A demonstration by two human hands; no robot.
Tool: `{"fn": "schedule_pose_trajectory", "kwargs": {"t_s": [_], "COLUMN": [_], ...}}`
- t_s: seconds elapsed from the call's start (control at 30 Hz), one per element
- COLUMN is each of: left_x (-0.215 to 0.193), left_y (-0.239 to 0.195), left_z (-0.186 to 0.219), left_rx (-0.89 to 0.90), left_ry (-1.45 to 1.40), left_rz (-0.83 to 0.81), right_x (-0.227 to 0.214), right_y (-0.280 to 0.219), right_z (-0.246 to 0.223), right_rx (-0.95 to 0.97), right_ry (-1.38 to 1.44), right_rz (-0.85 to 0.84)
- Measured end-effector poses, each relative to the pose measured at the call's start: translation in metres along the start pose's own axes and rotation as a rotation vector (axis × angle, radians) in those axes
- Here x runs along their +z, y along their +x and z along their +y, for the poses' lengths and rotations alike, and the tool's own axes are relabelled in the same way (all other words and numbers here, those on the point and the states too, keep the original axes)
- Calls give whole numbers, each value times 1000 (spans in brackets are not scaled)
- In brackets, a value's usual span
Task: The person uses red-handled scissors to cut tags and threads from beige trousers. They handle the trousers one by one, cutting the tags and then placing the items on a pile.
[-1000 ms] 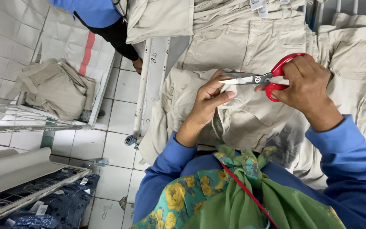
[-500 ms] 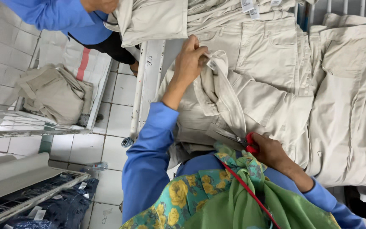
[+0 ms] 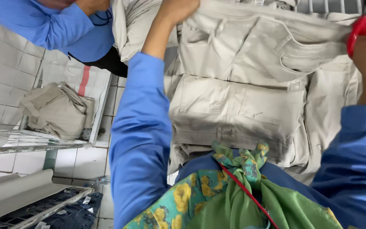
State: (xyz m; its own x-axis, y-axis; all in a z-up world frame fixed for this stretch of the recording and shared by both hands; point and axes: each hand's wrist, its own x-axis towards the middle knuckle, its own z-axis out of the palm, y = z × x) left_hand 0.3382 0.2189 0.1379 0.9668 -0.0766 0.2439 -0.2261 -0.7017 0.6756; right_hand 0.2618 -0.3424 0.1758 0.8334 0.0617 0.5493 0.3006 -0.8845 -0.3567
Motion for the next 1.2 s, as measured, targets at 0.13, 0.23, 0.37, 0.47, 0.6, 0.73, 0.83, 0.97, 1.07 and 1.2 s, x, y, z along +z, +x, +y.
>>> {"fn": "schedule_pose_trajectory", "kwargs": {"t_s": [0.13,0.23,0.37,0.47,0.6,0.73,0.83,0.97,1.07,1.2], "left_x": [-47,25,79,51,113,209,230,224,236,224], "left_y": [-194,-303,-337,-263,-142,-42,-15,-14,-6,8], "left_z": [115,77,52,64,-28,-109,-127,-124,-145,-140], "left_rx": [232,-32,-79,103,-13,61,-2,130,168,186], "left_ry": [-334,-412,-275,-487,-748,59,182,240,98,27], "left_rz": [-593,-1014,-1182,-1395,-782,-221,-133,59,70,45], "right_x": [-67,-70,-6,-24,-4,70,168,262,278,226], "right_y": [-95,-171,-257,-210,-151,-91,-58,-37,-45,-53], "right_z": [-11,-70,-51,-22,-51,-77,-16,46,45,22], "right_rx": [326,637,820,615,539,584,495,430,387,265], "right_ry": [353,169,561,763,857,534,26,-305,-353,-250], "right_rz": [-591,-1127,-1228,-1342,-1174,-812,-621,-461,-440,-401]}}
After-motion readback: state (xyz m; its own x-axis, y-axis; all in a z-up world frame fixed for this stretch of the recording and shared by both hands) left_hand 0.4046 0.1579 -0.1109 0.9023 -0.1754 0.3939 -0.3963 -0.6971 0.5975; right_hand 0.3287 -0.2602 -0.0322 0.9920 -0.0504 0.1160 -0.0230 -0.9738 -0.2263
